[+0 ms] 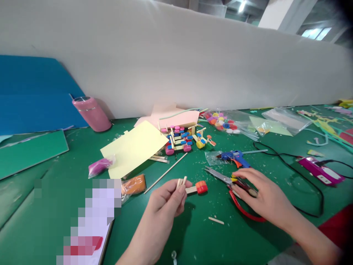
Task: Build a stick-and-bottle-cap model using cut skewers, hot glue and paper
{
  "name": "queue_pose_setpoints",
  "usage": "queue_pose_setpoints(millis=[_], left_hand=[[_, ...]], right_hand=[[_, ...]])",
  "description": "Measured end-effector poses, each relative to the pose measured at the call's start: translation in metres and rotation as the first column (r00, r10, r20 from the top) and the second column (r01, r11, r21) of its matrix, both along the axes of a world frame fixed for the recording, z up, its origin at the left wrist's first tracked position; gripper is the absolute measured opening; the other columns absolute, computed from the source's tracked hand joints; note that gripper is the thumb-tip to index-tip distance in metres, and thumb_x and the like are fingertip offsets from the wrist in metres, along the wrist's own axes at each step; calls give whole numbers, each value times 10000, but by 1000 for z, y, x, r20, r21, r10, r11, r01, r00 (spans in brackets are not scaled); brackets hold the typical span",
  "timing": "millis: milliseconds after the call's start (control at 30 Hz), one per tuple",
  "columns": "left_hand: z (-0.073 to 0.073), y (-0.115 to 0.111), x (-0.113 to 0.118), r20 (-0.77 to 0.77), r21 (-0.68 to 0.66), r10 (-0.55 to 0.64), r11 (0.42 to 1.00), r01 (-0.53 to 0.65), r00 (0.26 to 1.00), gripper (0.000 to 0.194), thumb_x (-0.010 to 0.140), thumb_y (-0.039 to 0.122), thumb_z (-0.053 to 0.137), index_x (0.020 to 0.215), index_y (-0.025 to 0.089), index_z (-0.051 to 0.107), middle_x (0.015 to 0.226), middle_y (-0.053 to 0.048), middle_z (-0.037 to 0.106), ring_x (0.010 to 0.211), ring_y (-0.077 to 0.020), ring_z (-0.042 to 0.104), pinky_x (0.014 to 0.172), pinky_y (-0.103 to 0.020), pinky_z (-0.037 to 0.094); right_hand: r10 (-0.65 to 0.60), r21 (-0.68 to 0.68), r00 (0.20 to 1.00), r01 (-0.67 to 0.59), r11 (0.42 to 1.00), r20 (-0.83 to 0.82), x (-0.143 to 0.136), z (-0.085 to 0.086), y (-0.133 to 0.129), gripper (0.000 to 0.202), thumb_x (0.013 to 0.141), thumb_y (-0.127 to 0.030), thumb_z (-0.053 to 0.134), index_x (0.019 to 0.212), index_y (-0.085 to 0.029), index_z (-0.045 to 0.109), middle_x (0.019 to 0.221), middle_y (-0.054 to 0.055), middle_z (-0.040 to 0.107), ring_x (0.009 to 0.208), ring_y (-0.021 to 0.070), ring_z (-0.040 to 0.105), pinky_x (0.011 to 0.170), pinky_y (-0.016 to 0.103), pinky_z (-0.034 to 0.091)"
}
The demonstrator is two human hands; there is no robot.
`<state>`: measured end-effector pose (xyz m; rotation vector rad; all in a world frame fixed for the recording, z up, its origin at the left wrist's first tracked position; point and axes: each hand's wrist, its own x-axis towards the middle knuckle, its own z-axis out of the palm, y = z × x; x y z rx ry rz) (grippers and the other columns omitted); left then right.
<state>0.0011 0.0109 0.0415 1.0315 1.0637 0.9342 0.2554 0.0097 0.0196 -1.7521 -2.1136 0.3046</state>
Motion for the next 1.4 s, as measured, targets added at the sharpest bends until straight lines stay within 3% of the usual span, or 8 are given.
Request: queue_pose_setpoints(millis=[167,367,467,633,833,1067,1233,1400], left_hand=[[-5,8,16,152,-21,-52,998,56,987,234,828,330,520,754,119,588,569,29,440,501,-73,343,474,-203,259],[-14,10,25,240,10,-82,997,82,967,217,838,264,509,688,127,587,654,-13,560,601,-108,514,594,-231,410],[-20,9,27,360,-75,-60,993,93,931,190,842,235,504,740,109,603,673,-30,603,600,-119,575,614,-242,448],[-28,5,25,493,-198,-10,972,123,870,156,843,206,504,782,108,610,679,-35,630,581,-116,614,590,-222,480],[-31,3,22,531,-258,60,962,94,845,138,831,200,525,798,111,627,649,-38,639,583,-117,617,549,-205,493],[-29,2,20,512,-331,150,943,33,846,140,831,154,521,813,103,650,697,-60,673,604,-118,628,575,-220,516],[-30,4,19,525,-364,202,931,4,827,150,831,115,508,841,98,657,717,-75,689,628,-136,653,595,-221,518],[-31,5,21,525,-345,221,938,-32,822,140,816,122,535,871,101,662,734,-82,700,678,-163,671,643,-243,524]], right_hand=[[194,60,822,-192,979,-535,-65,17,12,190,845,-298,514,1002,-212,581,898,49,583,760,154,576,651,259,493],[227,70,697,-247,966,-680,-91,15,31,128,838,-257,533,803,-188,636,752,5,565,647,115,591,586,240,494],[236,9,725,-303,953,-647,-87,15,35,129,825,-216,537,765,-179,645,656,-20,545,561,94,567,527,220,478],[327,76,789,-338,938,-521,-83,12,36,149,814,-177,541,838,-176,687,780,20,599,736,121,580,653,240,479],[295,-16,780,-363,932,-552,-85,1,31,214,835,-245,525,1011,-183,630,877,23,570,612,83,522,574,223,460],[335,-84,763,-451,889,-554,-88,1,30,317,808,-238,550,1125,-219,556,998,37,527,705,106,536,612,234,470],[427,-69,843,-472,879,-326,-96,7,22,625,684,-229,655,1264,-205,426,1187,74,448,1022,201,486,865,333,432],[426,-26,896,-432,901,-124,-102,8,15,658,684,-298,654,1282,-178,408,1217,86,455,1079,237,437,918,390,385]])
